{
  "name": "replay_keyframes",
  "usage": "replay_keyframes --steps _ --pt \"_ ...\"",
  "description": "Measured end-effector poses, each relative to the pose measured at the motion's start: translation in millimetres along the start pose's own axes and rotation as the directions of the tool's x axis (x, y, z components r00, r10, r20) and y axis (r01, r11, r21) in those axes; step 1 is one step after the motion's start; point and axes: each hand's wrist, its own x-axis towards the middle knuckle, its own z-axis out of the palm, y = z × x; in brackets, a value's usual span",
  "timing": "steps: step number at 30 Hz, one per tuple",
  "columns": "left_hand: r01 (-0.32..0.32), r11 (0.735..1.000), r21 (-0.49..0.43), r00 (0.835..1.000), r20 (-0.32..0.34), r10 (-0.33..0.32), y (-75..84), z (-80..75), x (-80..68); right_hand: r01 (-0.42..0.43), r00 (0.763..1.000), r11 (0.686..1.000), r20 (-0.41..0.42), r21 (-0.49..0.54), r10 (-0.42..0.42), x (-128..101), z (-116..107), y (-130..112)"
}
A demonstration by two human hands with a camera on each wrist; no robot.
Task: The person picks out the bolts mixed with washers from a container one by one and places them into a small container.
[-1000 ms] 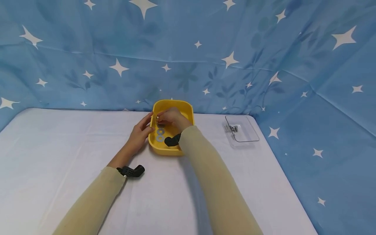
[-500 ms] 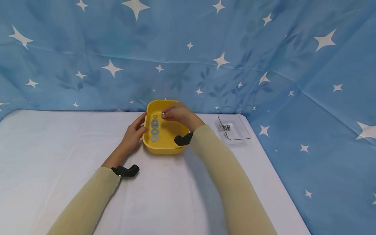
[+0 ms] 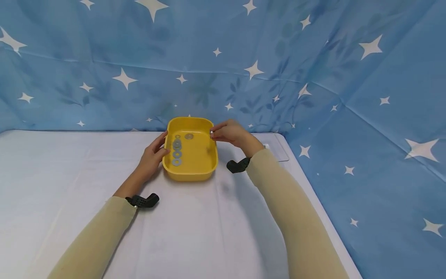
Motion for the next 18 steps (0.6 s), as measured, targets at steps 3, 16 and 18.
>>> replay_keyframes --steps 3,16,18 --pt "0.011 1.000 -0.001 1.000 0.007 -0.011 -0.4 -0.8 0.8 -0.010 1.000 1.000 -0.024 -0.018 0.010 -5.5 -15.3 7.8" --pt "0.022 1.000 0.016 1.000 -0.003 -0.022 -1.3 -0.6 1.2 -0.075 0.996 0.989 -0.050 -0.125 0.069 -22.0 -77.7 39.0" --pt "0.018 1.000 0.013 1.000 -0.002 -0.018 -0.6 1.0 0.9 -0.056 0.998 0.988 -0.041 -0.142 0.051 -27.7 -86.9 44.8"
